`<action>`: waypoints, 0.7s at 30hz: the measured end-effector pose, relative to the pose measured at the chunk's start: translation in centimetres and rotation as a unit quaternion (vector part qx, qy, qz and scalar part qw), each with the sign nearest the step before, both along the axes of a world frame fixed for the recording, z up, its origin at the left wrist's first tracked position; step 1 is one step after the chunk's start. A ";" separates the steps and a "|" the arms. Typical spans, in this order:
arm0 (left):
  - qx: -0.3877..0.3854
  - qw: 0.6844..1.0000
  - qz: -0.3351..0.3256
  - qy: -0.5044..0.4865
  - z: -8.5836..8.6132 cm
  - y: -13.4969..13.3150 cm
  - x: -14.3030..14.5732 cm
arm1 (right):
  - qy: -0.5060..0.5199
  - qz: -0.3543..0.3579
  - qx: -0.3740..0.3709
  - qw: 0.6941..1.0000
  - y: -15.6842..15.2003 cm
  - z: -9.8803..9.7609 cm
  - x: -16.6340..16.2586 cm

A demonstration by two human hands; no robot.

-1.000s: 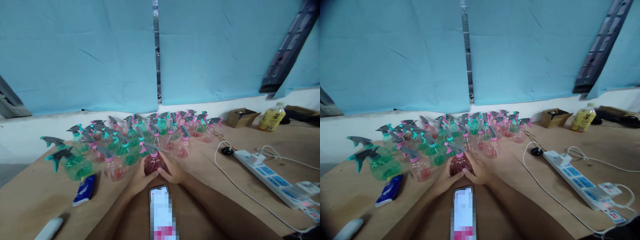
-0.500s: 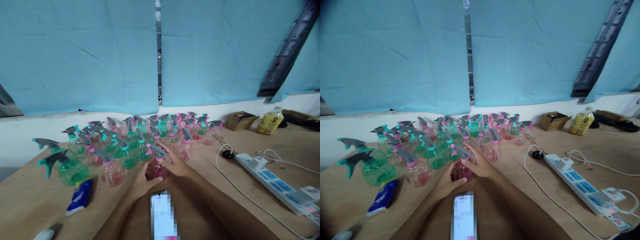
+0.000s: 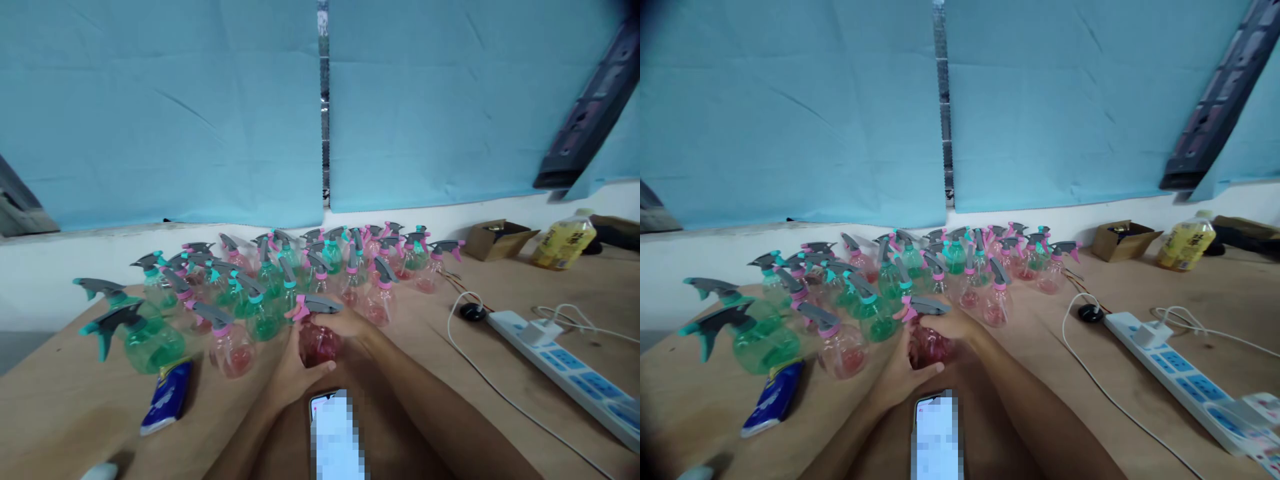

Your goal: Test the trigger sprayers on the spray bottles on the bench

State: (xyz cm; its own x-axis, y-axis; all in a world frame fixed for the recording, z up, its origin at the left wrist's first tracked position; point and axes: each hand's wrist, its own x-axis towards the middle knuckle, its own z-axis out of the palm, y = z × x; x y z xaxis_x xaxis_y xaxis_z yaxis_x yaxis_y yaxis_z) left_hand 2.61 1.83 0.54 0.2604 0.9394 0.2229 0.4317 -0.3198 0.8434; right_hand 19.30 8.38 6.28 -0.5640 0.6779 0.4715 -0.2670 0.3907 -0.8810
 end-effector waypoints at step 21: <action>-0.120 0.973 0.055 -0.188 -0.7 1.4 -1.6 | -0.021 -0.038 -0.067 0.997 0.1 -0.4 0.7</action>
